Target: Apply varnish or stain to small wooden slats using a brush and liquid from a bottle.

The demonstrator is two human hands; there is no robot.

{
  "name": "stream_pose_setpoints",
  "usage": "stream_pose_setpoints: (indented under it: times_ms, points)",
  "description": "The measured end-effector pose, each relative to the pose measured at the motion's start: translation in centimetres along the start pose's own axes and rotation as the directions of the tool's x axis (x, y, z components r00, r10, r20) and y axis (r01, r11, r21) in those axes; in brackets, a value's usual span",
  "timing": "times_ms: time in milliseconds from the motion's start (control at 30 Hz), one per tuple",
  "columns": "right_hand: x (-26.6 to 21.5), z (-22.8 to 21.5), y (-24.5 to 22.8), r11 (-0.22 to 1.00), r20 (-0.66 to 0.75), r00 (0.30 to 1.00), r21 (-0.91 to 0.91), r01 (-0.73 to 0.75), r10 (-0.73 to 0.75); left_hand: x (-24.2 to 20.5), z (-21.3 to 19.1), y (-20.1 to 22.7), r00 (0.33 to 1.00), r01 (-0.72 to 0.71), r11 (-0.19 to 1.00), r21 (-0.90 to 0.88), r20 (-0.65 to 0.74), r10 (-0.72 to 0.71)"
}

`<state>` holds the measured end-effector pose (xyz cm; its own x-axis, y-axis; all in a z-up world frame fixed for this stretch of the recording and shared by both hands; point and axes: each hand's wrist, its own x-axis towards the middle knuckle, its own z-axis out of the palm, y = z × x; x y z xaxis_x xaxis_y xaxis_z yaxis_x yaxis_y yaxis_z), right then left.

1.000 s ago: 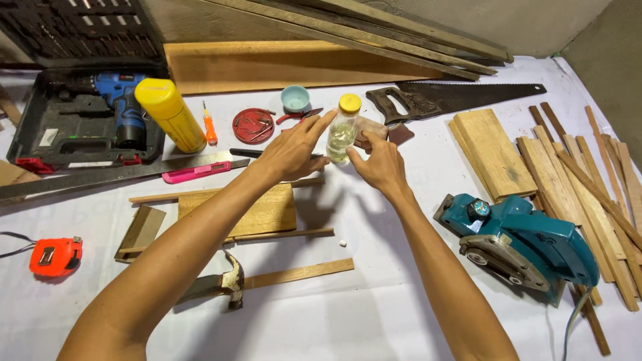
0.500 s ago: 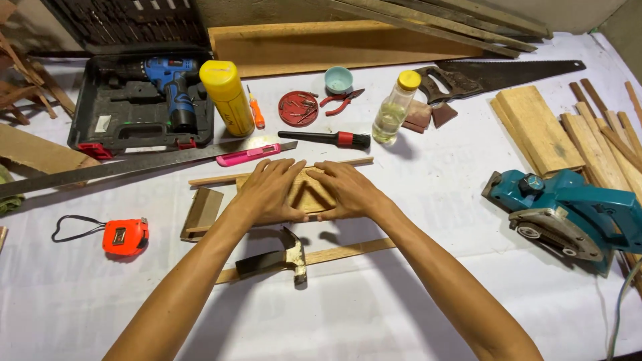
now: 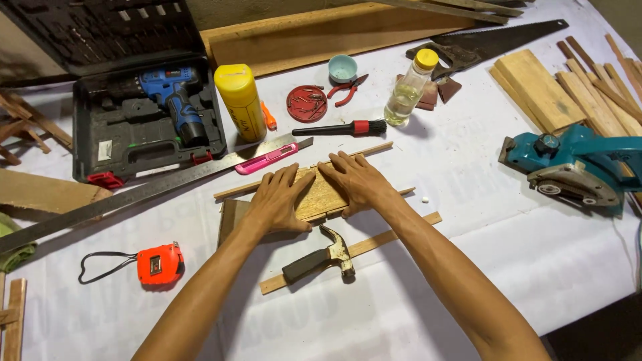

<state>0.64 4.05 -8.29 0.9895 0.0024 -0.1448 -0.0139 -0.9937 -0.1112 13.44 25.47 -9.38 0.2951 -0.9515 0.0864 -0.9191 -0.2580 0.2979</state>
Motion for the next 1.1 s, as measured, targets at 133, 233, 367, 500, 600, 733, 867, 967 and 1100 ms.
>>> stream_pose_setpoints:
  times_ms: [133, 233, 367, 500, 600, 733, 867, 967, 1100]
  points:
    - [0.0, -1.5, -0.3, 0.997, 0.021, 0.999, 0.064, -0.036, 0.034, 0.5, -1.0, 0.6, 0.995, 0.034, 0.999, 0.020, 0.090, -0.035]
    - [-0.5, -2.2, -0.8, 0.998, -0.022, 1.000, 0.065, -0.003, 0.005, 0.4, -0.9, 0.6, 0.998, 0.025, 1.000, -0.009, 0.056, -0.024]
    - [-1.5, -4.3, -0.7, 0.999, -0.126, 0.992, 0.036, 0.028, -0.023, 1.1, -2.0, 0.7, 0.999, -0.031, 0.999, 0.044, -0.026, 0.033]
    - [-3.1, -7.9, 0.3, 0.998, -0.225, 0.973, -0.038, 0.048, -0.056, 2.2, -5.5, 2.6, 0.987, -0.105, 0.989, 0.100, -0.114, 0.116]
    - [-5.2, -10.9, 0.2, 0.997, -0.298, 0.951, -0.045, 0.070, -0.080, 2.6, -8.7, 4.7, 0.984, -0.124, 0.986, 0.114, -0.118, 0.137]
    - [-7.0, -13.6, -0.5, 0.992, -0.274, 0.955, -0.068, 0.103, -0.118, 1.5, -10.6, 6.9, 0.968, -0.122, 0.984, 0.130, -0.204, 0.147]
    - [-5.4, -13.2, -0.9, 0.975, -0.269, 0.938, -0.099, 0.200, -0.220, -1.1, -11.6, 7.6, 0.985, -0.010, 0.987, 0.162, -0.166, 0.037]
    - [-2.8, -13.5, -3.0, 0.947, -0.230, 0.919, -0.111, 0.301, -0.319, -4.5, -12.1, 6.7, 0.975, 0.084, 0.982, 0.172, -0.216, -0.045]
    - [1.3, -13.7, -8.6, 0.886, -0.185, 0.867, -0.124, 0.446, -0.463, -10.4, -13.6, 5.2, 0.942, 0.292, 0.945, 0.149, -0.219, -0.256]
